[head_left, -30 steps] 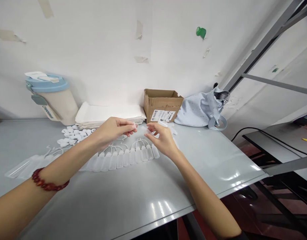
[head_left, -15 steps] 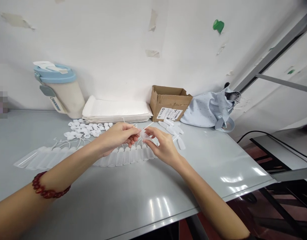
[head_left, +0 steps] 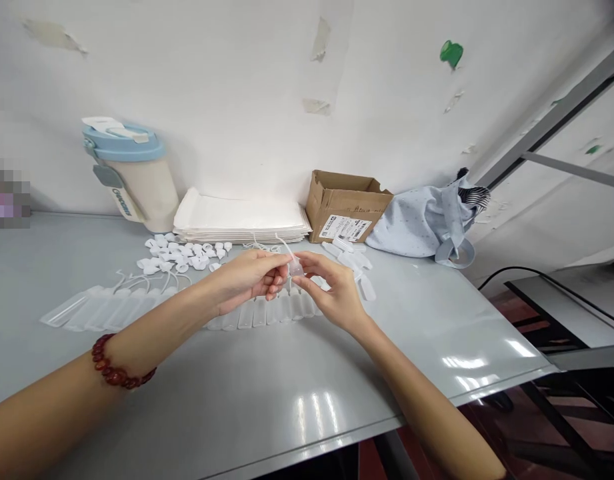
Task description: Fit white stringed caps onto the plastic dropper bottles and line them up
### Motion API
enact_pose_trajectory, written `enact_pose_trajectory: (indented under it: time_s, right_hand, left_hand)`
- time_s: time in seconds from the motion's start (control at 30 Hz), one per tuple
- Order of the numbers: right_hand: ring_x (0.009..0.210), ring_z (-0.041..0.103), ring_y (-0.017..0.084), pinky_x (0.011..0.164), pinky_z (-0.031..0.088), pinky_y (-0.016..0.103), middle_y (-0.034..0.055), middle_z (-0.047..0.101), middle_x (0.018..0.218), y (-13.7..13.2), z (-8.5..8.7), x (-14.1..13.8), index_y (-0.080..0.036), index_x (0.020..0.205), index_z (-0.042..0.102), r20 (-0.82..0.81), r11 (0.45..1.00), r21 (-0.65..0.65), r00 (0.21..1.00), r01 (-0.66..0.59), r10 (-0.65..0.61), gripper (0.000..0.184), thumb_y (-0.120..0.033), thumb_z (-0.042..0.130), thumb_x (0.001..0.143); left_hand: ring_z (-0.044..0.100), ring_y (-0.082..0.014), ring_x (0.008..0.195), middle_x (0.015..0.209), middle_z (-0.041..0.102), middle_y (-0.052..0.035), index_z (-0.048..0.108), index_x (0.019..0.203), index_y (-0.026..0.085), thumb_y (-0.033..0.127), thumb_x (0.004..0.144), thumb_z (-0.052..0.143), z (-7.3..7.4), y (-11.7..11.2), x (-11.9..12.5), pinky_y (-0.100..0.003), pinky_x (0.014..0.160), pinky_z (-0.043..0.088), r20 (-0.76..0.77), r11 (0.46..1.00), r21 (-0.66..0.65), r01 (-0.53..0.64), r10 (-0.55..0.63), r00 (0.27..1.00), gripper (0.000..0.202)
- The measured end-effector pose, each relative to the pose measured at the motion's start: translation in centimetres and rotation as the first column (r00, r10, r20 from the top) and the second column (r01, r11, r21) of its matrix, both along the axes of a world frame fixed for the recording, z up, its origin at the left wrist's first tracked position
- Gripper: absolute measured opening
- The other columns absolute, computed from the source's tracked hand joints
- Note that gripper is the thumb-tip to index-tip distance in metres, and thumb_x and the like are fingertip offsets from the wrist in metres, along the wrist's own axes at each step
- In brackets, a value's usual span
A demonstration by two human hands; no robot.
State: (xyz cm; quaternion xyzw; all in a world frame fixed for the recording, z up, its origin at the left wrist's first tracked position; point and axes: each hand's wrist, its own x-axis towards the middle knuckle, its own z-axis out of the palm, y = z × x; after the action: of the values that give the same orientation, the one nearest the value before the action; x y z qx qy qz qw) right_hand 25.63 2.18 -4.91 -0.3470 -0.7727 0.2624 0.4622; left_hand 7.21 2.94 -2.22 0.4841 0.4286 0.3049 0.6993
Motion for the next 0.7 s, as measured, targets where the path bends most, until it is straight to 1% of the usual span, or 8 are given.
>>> enact_pose_trajectory:
  time_s: [0.1,0.2,0.3,0.4,0.47,0.53,0.6,0.7]
  right_hand:
    - [0.085,0.067,0.018,0.082,0.055,0.035,0.0058,0.071,0.102,-0.1,0.1,-0.1,-0.021,0.11,0.066,-0.078,0.991,-0.132,0.997,-0.021,0.011,0.027,-0.025,0.065,0.083]
    - [0.085,0.068,0.019,0.082,0.055,0.036,0.0058,0.071,0.099,-0.2,0.4,-0.2,-0.02,0.104,0.067,-0.188,0.956,-0.29,0.982,-0.047,-0.008,0.027,-0.029,0.069,0.079]
    - [0.085,0.069,0.02,0.08,0.056,0.037,0.0052,0.072,0.092,-0.1,0.9,0.0,-0.019,0.1,0.066,-0.31,0.889,-0.443,0.95,-0.117,-0.029,0.03,-0.034,0.072,0.075]
    - [0.082,0.07,0.021,0.079,0.056,0.037,0.0062,0.073,0.088,0.0,1.7,0.4,-0.017,0.098,0.067,-0.385,0.823,-0.536,0.922,-0.187,-0.042,0.034,-0.035,0.076,0.071]
    - [0.081,0.071,0.021,0.08,0.055,0.038,0.0066,0.074,0.088,0.2,2.2,0.7,-0.016,0.096,0.068,-0.396,0.786,-0.581,0.917,-0.212,-0.045,0.034,-0.034,0.078,0.069]
    - [0.082,0.071,0.023,0.081,0.055,0.039,0.0068,0.074,0.088,0.3,2.6,1.1,-0.016,0.094,0.069,-0.408,0.757,-0.608,0.912,-0.24,-0.039,0.033,-0.033,0.078,0.068]
    - [0.085,0.072,0.024,0.081,0.055,0.039,0.0068,0.074,0.088,0.5,2.9,1.6,-0.016,0.094,0.069,-0.423,0.749,-0.608,0.906,-0.263,-0.026,0.033,-0.034,0.078,0.068]
    - [0.085,0.071,0.024,0.08,0.055,0.038,0.0062,0.073,0.087,1.0,3.3,2.6,-0.016,0.095,0.069,-0.425,0.757,-0.597,0.905,-0.267,-0.016,0.031,-0.032,0.077,0.07]
  left_hand:
    - [0.041,-0.0089,0.053,0.058,0.043,0.0028,0.053,0.062,0.016,0.046,0.085,0.059,-0.3,0.0,0.2,-0.022,0.05,0.037,0.016,0.999,0.05,-0.012,0.011,1.0,0.038]
    - [0.044,-0.0093,0.055,0.063,0.049,0.0023,0.054,0.065,0.017,0.05,0.085,0.058,-0.3,-0.1,0.4,-0.023,0.053,0.04,-0.132,0.957,0.271,-0.098,0.138,0.982,0.039]
    - [0.056,-0.0143,0.071,0.084,0.063,-0.002,0.061,0.088,0.019,0.046,0.084,0.06,-0.2,-0.5,0.6,-0.026,0.062,0.046,-0.253,0.813,0.563,-0.15,0.341,0.905,0.027]
    - [0.059,-0.0203,0.094,0.112,0.063,-0.0055,0.06,0.11,0.022,0.041,0.087,0.057,-0.1,-0.9,0.8,-0.032,0.077,0.049,-0.311,0.624,0.781,0.007,0.38,0.871,0.031]
    - [0.057,-0.023,0.102,0.119,0.061,-0.0071,0.058,0.114,0.021,0.04,0.087,0.057,-0.1,-1.1,1.0,-0.035,0.084,0.048,-0.364,0.505,0.851,0.146,0.366,0.857,0.033]
    - [0.055,-0.0258,0.109,0.12,0.06,-0.0089,0.056,0.115,0.02,0.04,0.085,0.06,0.0,-1.1,1.4,-0.039,0.09,0.046,-0.392,0.41,0.883,0.229,0.376,0.84,0.036]
    - [0.052,-0.0278,0.113,0.121,0.059,-0.0102,0.054,0.113,0.02,0.04,0.083,0.063,0.1,-0.8,1.9,-0.042,0.093,0.044,-0.396,0.341,0.901,0.268,0.394,0.83,0.038]
    - [0.051,-0.0277,0.111,0.117,0.059,-0.0103,0.055,0.107,0.018,0.037,0.082,0.064,0.5,-0.2,2.9,-0.042,0.093,0.043,-0.403,0.272,0.91,0.313,0.405,0.82,0.032]
